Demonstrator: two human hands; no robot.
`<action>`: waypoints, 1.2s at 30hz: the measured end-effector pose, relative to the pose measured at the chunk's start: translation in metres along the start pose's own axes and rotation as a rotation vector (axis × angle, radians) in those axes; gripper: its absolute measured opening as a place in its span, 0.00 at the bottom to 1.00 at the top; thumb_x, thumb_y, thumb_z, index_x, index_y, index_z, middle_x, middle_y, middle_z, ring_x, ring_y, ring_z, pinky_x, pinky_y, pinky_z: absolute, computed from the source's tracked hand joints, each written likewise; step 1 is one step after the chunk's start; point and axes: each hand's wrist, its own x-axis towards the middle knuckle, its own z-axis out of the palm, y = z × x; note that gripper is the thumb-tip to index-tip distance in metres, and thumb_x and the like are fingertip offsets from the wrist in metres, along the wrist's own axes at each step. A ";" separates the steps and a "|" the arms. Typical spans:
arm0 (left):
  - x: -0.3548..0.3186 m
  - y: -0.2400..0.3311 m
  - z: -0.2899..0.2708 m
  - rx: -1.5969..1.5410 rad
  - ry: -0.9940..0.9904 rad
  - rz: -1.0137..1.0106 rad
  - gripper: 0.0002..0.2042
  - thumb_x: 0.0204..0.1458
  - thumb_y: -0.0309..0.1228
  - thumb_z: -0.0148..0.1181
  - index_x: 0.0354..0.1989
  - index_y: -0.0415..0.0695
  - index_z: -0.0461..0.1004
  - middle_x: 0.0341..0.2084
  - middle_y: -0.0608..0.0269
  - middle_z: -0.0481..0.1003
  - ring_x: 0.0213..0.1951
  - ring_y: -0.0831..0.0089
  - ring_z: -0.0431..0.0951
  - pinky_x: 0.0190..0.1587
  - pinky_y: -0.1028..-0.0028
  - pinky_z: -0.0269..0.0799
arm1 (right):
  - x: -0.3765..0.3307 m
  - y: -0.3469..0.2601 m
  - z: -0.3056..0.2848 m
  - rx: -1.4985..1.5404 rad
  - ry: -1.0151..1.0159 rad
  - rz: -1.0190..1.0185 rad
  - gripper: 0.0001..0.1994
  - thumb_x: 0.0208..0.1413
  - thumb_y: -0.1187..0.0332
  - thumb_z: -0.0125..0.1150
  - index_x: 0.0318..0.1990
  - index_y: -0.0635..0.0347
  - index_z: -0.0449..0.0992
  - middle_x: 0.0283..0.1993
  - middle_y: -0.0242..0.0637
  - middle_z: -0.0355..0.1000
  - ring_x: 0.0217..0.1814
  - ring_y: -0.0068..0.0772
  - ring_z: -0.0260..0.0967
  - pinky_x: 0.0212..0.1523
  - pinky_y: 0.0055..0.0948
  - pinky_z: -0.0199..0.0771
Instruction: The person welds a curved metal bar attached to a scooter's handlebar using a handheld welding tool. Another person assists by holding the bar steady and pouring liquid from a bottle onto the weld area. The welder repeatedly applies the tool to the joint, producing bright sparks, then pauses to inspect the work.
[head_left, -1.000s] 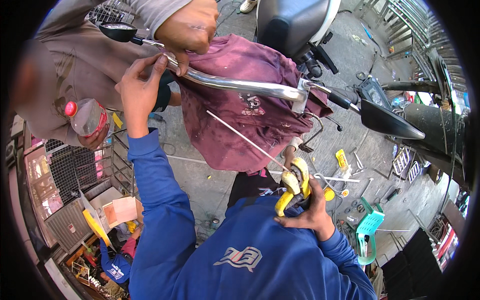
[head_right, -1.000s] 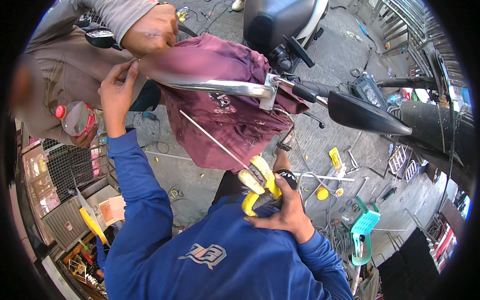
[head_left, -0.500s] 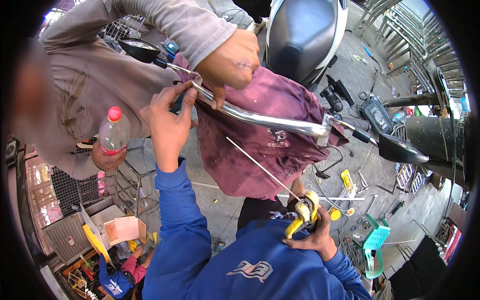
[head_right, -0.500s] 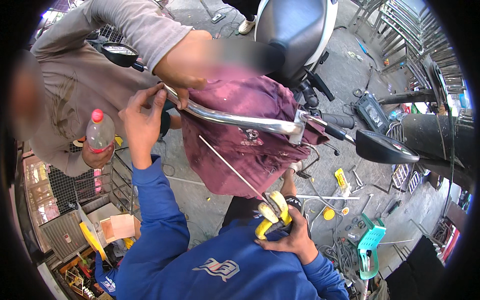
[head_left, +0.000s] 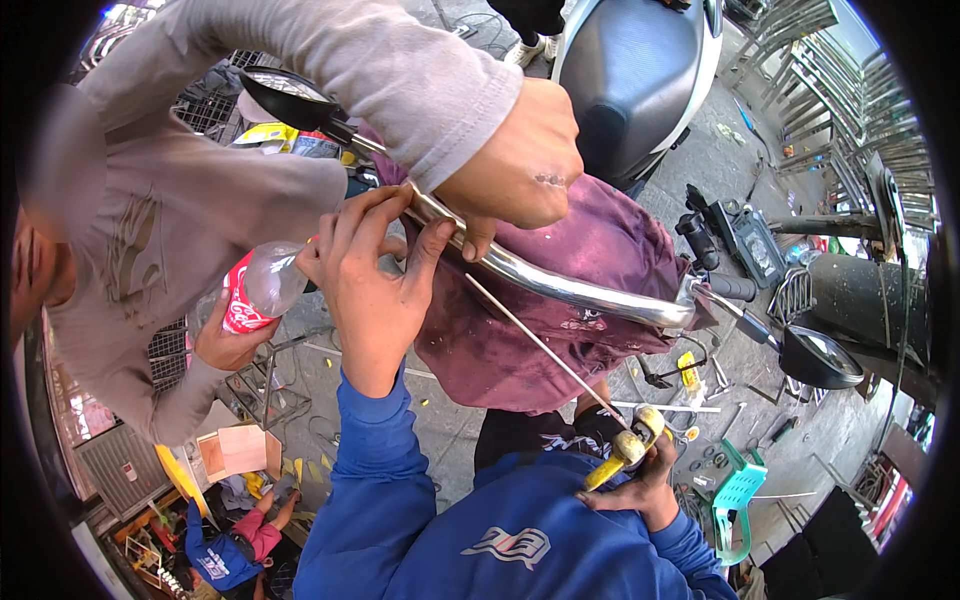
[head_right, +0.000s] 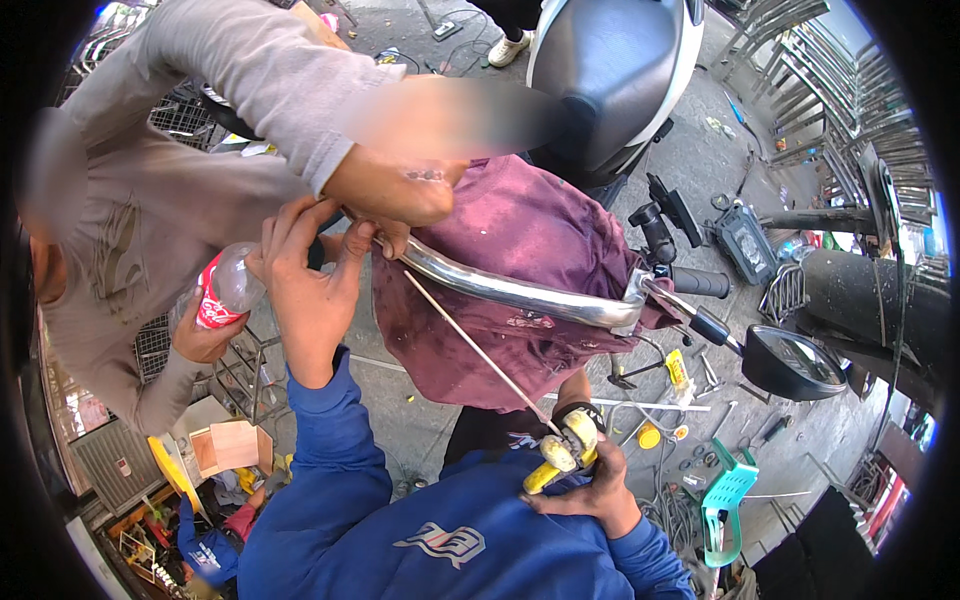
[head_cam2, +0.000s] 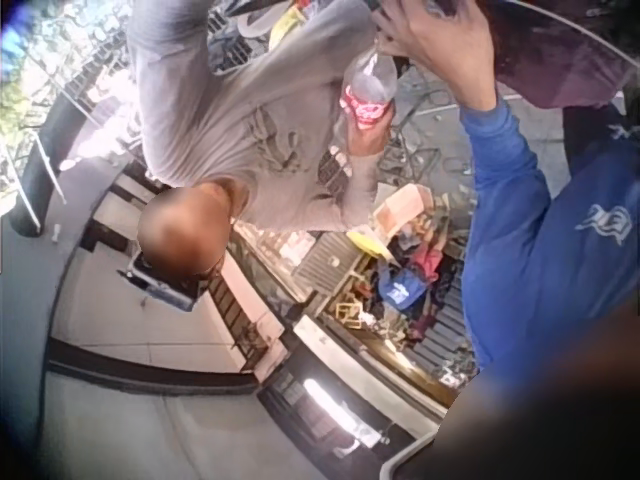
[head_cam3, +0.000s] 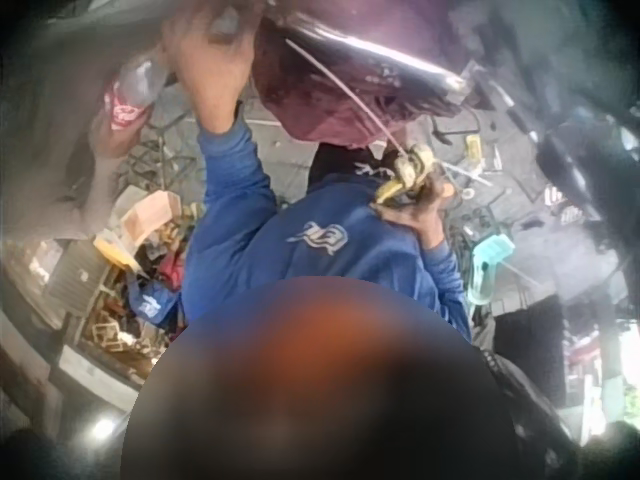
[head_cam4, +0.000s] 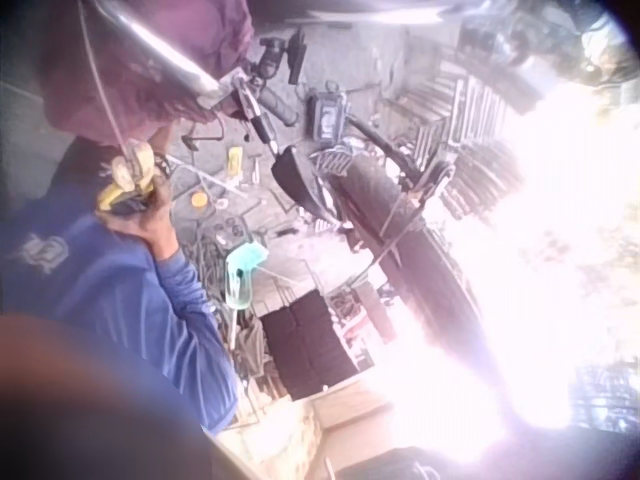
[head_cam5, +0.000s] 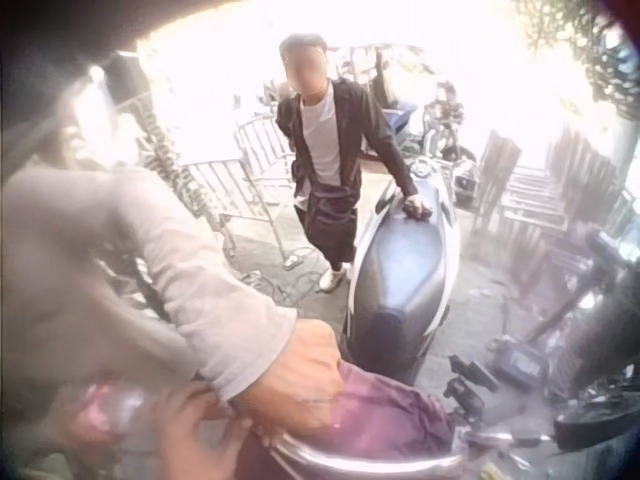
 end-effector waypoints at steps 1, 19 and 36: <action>0.001 -0.001 0.000 0.000 -0.005 -0.006 0.21 0.54 0.49 0.74 0.48 0.46 0.85 0.47 0.68 0.82 0.50 0.64 0.77 0.55 0.60 0.57 | 0.003 -0.001 0.003 -0.013 -0.006 -0.011 0.65 0.27 0.57 0.94 0.72 0.55 0.50 0.54 0.45 0.73 0.52 0.43 0.79 0.56 0.40 0.78; 0.009 -0.029 -0.012 0.094 -0.220 0.054 0.21 0.61 0.42 0.68 0.54 0.37 0.81 0.37 0.52 0.80 0.37 0.62 0.76 0.47 0.61 0.72 | 0.011 0.011 0.010 0.221 0.045 0.006 0.53 0.35 0.56 0.89 0.69 0.60 0.62 0.42 0.42 0.74 0.33 0.41 0.77 0.27 0.33 0.74; 0.008 -0.011 -0.012 0.089 -0.160 0.023 0.20 0.50 0.39 0.76 0.43 0.36 0.81 0.45 0.52 0.82 0.48 0.51 0.79 0.54 0.59 0.72 | 0.026 0.030 0.020 0.304 0.041 -0.109 0.61 0.35 0.56 0.92 0.74 0.57 0.53 0.46 0.50 0.78 0.39 0.46 0.83 0.32 0.34 0.80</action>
